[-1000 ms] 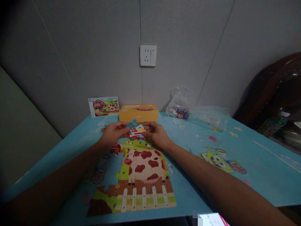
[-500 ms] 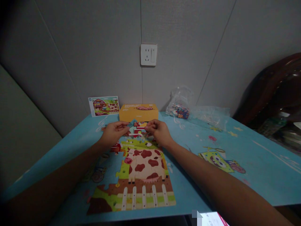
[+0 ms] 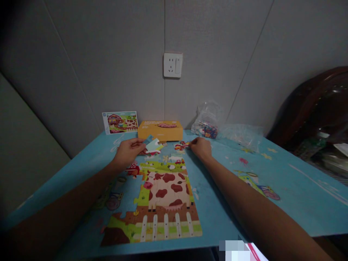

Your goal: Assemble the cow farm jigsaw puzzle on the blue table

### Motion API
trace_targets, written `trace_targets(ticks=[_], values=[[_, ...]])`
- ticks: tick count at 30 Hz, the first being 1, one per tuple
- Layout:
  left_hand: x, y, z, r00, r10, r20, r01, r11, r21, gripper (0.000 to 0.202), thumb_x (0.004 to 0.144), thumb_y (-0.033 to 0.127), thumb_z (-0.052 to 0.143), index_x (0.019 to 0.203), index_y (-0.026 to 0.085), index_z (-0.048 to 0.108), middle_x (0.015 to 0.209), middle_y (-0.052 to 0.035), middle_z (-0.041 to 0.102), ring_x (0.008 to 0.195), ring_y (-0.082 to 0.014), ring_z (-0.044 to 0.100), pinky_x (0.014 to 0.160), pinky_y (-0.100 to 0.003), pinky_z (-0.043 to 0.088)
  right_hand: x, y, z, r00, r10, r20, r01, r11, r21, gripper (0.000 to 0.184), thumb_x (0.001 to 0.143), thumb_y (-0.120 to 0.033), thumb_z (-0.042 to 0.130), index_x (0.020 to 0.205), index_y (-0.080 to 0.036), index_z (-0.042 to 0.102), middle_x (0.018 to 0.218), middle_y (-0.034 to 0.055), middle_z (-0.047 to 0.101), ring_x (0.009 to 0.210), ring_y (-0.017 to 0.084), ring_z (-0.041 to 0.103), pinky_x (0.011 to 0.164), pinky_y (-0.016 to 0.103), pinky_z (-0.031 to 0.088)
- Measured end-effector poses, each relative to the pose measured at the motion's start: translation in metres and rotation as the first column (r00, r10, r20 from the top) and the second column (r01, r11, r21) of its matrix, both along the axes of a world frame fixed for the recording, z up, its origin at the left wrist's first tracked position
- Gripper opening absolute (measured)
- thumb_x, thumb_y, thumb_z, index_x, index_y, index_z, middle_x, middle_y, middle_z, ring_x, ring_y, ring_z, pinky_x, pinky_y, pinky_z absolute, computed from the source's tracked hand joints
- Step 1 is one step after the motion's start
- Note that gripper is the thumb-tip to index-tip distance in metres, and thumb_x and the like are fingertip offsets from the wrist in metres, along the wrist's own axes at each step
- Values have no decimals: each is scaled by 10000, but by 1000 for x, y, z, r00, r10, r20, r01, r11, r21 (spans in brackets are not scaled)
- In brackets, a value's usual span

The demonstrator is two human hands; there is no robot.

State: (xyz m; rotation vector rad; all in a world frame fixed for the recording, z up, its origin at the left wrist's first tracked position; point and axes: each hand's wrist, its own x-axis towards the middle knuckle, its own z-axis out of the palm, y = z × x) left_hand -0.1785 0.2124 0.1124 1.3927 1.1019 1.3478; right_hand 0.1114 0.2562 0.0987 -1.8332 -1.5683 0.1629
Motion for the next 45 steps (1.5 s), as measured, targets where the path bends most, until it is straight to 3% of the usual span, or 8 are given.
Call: trace_targets(ticks=[6,11,17,24,31,35,41,45], values=[[2,-2,1,1000,-11,5,11,1000,-14,181,688,202,730,834,110,675,585,8,668,545,-107,632,581,-203,551,-28,-19,13,986,156,55,-160,984,76,175,820,-304,633,865,-156,716,862,96,714,812,207,630,723,299,448],[7,-7,0,999,-47,14,48,998,-36,234,652,249,780,821,117,684,621,7,680,566,-110,640,596,-208,553,-68,-49,16,744,640,-190,-631,767,114,293,854,-433,592,864,-158,692,720,35,681,594,136,556,549,252,394],[7,-6,-2,998,-54,43,58,995,-82,261,654,275,806,791,118,650,598,-9,670,548,-124,645,589,-236,566,-67,-42,7,712,578,-399,-596,798,94,302,796,-455,622,681,-177,600,594,19,631,515,128,513,498,249,364],[3,-5,-3,985,-29,172,49,992,-117,205,705,167,752,829,134,591,763,-23,695,698,-133,703,759,-290,598,-28,-19,10,942,286,-177,-294,956,-19,214,808,-297,584,637,-172,618,609,51,659,585,170,598,573,268,406],[6,-8,3,963,-15,271,35,997,-69,312,561,226,827,764,139,608,727,-1,685,677,-144,691,736,-307,596,-20,-16,13,992,117,52,-114,992,-51,38,701,-202,687,672,-176,687,660,86,678,693,220,617,640,294,387],[8,-11,4,994,33,108,-39,998,49,240,584,265,792,749,145,664,714,-15,690,663,-155,675,725,-308,578,-44,-34,20,935,352,-41,-351,936,23,268,861,-399,569,756,-174,671,660,37,640,609,157,540,565,267,352],[9,-15,-4,983,3,-185,67,925,374,76,715,241,659,721,185,710,798,-42,715,806,-175,665,773,-277,531,-84,-67,16,500,741,-447,-793,599,106,372,844,-520,578,731,-168,619,636,2,577,557,113,460,519,241,342],[-3,-7,-2,901,147,-408,34,914,405,183,814,286,593,894,198,733,942,-58,729,891,-194,662,839,-295,516,-76,-55,12,750,602,-275,-616,787,44,334,872,-434,502,667,-186,593,594,-4,569,523,117,470,504,241,352]])
